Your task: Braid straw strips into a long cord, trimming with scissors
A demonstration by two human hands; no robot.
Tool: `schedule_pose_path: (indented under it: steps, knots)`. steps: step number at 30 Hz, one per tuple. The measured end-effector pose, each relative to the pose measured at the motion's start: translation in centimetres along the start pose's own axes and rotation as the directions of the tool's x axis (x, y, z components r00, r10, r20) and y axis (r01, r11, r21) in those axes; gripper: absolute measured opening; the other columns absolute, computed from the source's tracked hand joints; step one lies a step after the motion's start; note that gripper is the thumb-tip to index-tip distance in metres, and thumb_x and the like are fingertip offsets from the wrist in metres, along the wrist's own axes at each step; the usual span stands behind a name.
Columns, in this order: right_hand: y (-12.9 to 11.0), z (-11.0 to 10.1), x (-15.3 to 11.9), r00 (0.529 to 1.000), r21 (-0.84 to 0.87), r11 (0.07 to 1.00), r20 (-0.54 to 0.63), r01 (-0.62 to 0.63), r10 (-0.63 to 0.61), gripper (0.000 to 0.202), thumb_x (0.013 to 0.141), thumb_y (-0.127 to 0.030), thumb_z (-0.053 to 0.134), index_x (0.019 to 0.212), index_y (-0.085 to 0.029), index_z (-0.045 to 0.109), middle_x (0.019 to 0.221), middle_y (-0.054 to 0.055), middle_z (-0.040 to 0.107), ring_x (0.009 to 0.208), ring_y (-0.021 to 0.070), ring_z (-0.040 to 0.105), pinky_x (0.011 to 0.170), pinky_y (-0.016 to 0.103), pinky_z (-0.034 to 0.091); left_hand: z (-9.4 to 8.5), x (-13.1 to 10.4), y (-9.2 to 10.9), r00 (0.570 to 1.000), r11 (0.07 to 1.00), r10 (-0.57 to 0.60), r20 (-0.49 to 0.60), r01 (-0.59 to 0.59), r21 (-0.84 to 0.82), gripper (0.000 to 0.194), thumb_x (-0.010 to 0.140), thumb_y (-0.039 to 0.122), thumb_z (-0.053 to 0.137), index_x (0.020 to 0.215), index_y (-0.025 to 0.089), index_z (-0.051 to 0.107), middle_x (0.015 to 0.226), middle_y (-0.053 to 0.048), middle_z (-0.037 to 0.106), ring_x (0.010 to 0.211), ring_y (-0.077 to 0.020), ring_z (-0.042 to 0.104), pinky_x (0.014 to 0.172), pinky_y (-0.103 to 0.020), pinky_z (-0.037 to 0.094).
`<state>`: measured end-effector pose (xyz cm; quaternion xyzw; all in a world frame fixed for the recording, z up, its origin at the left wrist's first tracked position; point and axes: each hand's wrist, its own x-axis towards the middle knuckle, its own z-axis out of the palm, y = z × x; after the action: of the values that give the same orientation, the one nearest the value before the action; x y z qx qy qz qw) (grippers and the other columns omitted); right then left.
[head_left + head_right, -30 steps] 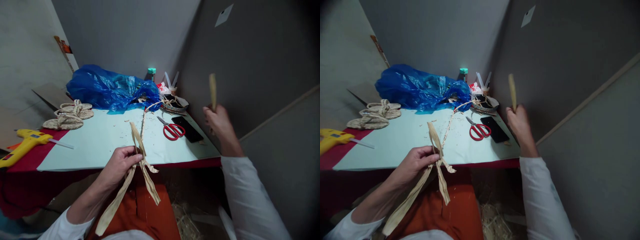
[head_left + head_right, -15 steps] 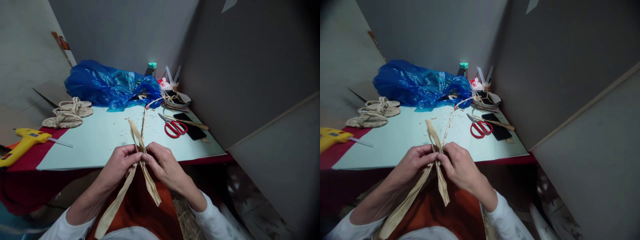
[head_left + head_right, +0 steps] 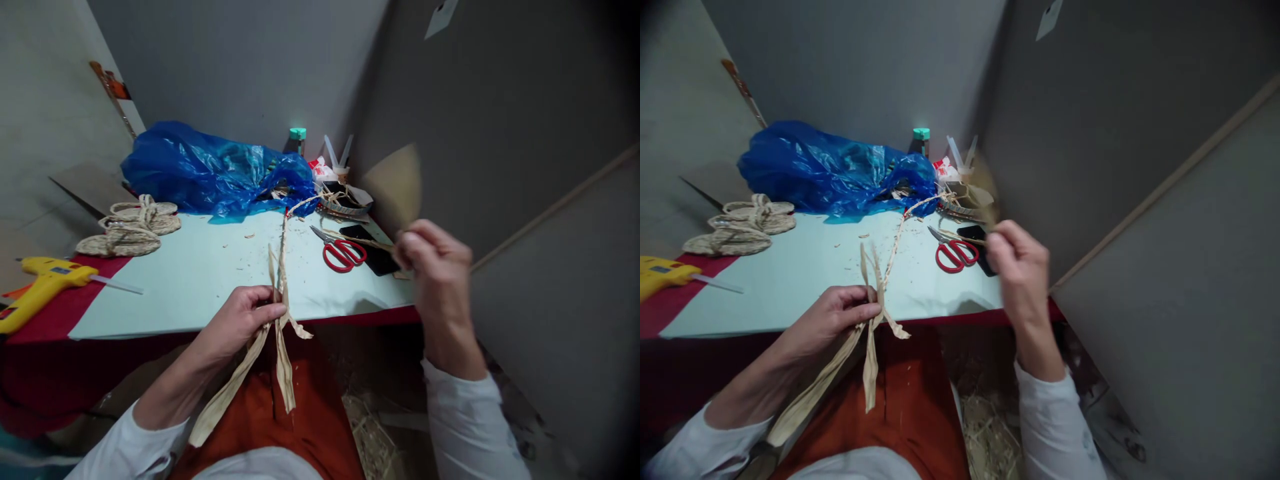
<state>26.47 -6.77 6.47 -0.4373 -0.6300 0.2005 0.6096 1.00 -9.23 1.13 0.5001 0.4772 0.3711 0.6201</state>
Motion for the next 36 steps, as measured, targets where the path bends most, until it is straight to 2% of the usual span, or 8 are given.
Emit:
schedule_pose_path:
  steps: [5, 9, 12, 14, 18, 29, 34, 36]
  knots:
    - [-2.0, -5.1, -2.4, 0.962, 0.442, 0.895, -0.219, -0.053, 0.165, 0.029, 0.092, -0.033, 0.042, 0.066, -0.027, 0.052, 0.062, -0.003, 0.014, 0.051, 0.0155, 0.004, 0.051, 0.034, 0.009, 0.5, 0.0, -0.3, 0.998, 0.999, -0.021, -0.067, 0.019, -0.030, 0.023, 0.068, 0.035, 0.074, 0.075, 0.014, 0.067, 0.064, 0.000, 0.063, 0.056, -0.0119, 0.053, 0.053, -0.022, 0.037]
    - [-1.1, -2.6, -6.2, 0.977, 0.637, 0.763, -0.074, -0.108, 0.201, 0.032, 0.093, -0.044, 0.045, 0.065, -0.029, 0.053, 0.051, -0.005, 0.014, 0.046, 0.0155, 0.010, 0.044, 0.031, 0.014, 1.0, 0.1, -0.9, 0.994, 1.000, 0.018, -0.105, -0.019, -0.014, 0.025, 0.070, 0.037, 0.072, 0.075, 0.014, 0.065, 0.062, 0.001, 0.060, 0.052, -0.0088, 0.046, 0.047, -0.021, 0.030]
    - [-0.1, 2.1, -8.5, 0.884, 0.362, 0.838, 0.387, -0.407, 0.262, 0.020, 0.091, -0.042, 0.051, 0.088, -0.026, 0.062, 0.067, 0.001, 0.056, 0.057, 0.0151, 0.047, 0.051, 0.029, 0.035, 1.7, 0.0, -1.1, 0.992, 0.999, 0.024, -0.124, -0.030, -0.044, 0.025, 0.070, 0.037, 0.073, 0.074, 0.014, 0.065, 0.064, 0.000, 0.062, 0.053, -0.0093, 0.049, 0.048, -0.021, 0.032]
    - [0.1, 4.8, -9.5, 0.832, 0.090, 0.943, 0.503, -0.320, 0.234, 0.018, 0.085, -0.037, 0.062, 0.094, -0.022, 0.062, 0.084, 0.004, 0.063, 0.070, 0.0165, 0.054, 0.064, 0.030, 0.042, 2.0, 0.0, -1.1, 0.990, 0.997, 0.039, -0.133, -0.047, -0.060, 0.024, 0.070, 0.036, 0.073, 0.075, 0.014, 0.065, 0.066, 0.000, 0.063, 0.055, -0.0102, 0.051, 0.050, -0.021, 0.036]
    - [0.0, 6.7, -10.5, 0.847, -0.072, 0.988, 0.508, -0.138, 0.156, 0.013, 0.093, -0.030, 0.050, 0.095, -0.020, 0.059, 0.083, 0.004, 0.062, 0.070, 0.0160, 0.054, 0.069, 0.028, 0.040, 2.2, -0.2, -1.2, 0.991, 0.994, 0.047, -0.129, -0.058, -0.087, 0.023, 0.072, 0.036, 0.073, 0.076, 0.014, 0.066, 0.064, 0.001, 0.062, 0.055, -0.0096, 0.053, 0.051, -0.020, 0.038]
    - [-0.7, 4.5, -11.5, 0.739, -0.142, 0.947, 0.595, -0.289, 0.315, 0.026, 0.099, -0.031, 0.039, 0.079, -0.020, 0.051, 0.066, -0.002, 0.057, 0.058, 0.0106, 0.051, 0.061, 0.023, 0.035, 1.6, -0.2, -0.6, 0.989, 0.970, -0.028, -0.144, -0.008, -0.242, 0.026, 0.063, 0.033, 0.081, 0.075, 0.012, 0.072, 0.062, -0.001, 0.066, 0.046, -0.0041, 0.046, 0.042, -0.016, 0.025]
    - [-1.6, 3.1, -11.6, 0.665, -0.234, 0.947, 0.675, -0.219, 0.320, 0.023, 0.098, -0.026, 0.041, 0.078, -0.019, 0.051, 0.063, -0.004, 0.053, 0.055, 0.0087, 0.049, 0.058, 0.021, 0.034, 1.9, 0.0, -1.3, 0.988, 0.983, 0.004, -0.155, -0.031, -0.178, 0.023, 0.064, 0.033, 0.079, 0.070, 0.011, 0.073, 0.058, 0.000, 0.063, 0.044, -0.0031, 0.040, 0.042, -0.016, 0.025]
    - [-2.2, 2.6, -11.2, 0.686, -0.254, 0.950, 0.659, -0.184, 0.309, 0.022, 0.098, -0.025, 0.041, 0.080, -0.019, 0.053, 0.064, -0.004, 0.054, 0.055, 0.0090, 0.049, 0.057, 0.022, 0.035, 2.0, 0.1, -1.5, 0.986, 0.986, 0.025, -0.167, -0.052, -0.161, 0.022, 0.065, 0.032, 0.078, 0.070, 0.012, 0.073, 0.058, -0.001, 0.063, 0.043, -0.0037, 0.039, 0.042, -0.017, 0.026]
